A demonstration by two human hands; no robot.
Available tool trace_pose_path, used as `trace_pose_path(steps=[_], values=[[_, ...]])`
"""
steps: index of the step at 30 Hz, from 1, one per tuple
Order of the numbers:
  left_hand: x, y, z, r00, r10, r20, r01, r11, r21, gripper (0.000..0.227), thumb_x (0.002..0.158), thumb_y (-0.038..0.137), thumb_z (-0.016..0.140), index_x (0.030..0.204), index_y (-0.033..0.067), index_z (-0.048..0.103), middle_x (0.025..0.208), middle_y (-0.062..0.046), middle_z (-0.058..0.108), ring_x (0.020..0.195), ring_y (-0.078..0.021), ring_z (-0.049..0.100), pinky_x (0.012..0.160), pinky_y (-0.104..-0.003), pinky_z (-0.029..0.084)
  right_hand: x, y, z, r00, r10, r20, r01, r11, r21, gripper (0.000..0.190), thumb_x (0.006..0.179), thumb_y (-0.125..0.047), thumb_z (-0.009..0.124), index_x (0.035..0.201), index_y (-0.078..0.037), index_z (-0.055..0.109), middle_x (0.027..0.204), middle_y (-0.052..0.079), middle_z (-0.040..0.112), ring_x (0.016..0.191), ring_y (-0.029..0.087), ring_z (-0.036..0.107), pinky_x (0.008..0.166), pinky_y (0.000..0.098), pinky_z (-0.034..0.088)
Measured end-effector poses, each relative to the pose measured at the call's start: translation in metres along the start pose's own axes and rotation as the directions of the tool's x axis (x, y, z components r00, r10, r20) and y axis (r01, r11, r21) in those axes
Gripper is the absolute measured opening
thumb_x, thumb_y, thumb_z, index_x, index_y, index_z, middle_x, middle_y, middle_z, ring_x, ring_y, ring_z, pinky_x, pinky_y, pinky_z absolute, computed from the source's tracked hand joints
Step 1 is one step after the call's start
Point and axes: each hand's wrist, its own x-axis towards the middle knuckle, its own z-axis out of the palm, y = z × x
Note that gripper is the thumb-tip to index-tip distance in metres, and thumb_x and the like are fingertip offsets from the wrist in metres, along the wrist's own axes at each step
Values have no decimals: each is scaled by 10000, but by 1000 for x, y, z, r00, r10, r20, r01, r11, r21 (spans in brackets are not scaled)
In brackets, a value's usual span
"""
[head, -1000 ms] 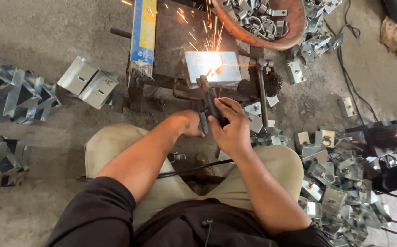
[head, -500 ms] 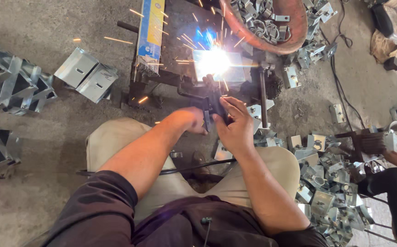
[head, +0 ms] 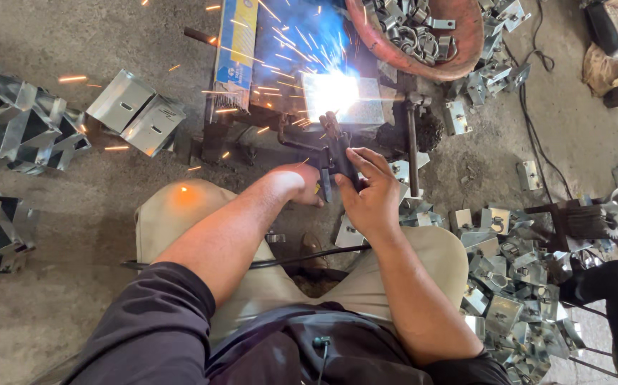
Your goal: The person welds small metal brackets using a handheld welding torch. They repeatedly pick up a bracket, place a metal ring on it, weld the ring in place, and then set the finished piece aside. The process is repeated for multiple units.
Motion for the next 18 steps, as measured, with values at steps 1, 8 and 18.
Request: trace_pose_path(steps=[1, 8, 18], values=[[0, 0, 1, 1000, 9, 0, -9, 1000, 3, 619, 790, 515, 794, 1254, 116, 703, 1205, -157, 720, 1141, -335, 679, 985, -428, 534, 0, 1, 0, 1000, -12, -2, 12, 1000, -10, 448, 826, -68, 812, 1265, -66, 723, 1311, 84, 668, 1076, 159, 700, 713, 263, 590], [0, -7, 5, 997, 81, -7, -81, 997, -19, 558, 786, 447, 776, 1271, 176, 717, 1207, -124, 739, 1142, -330, 688, 984, -430, 538, 1, 3, -4, 996, 92, 18, -93, 994, 59, 468, 820, -79, 804, 1279, -103, 718, 1319, 51, 676, 1005, 129, 712, 726, 254, 590], [-2, -17, 19, 992, 55, -116, -53, 998, 15, 791, 770, 477, 832, 1411, 110, 550, 1357, -154, 621, 1231, -359, 602, 994, -459, 502, -1, 53, -45, 975, 217, -46, -150, 797, 585, 662, 782, -5, 822, 1400, -48, 589, 1235, 128, 692, 810, 191, 713, 632, 321, 602]])
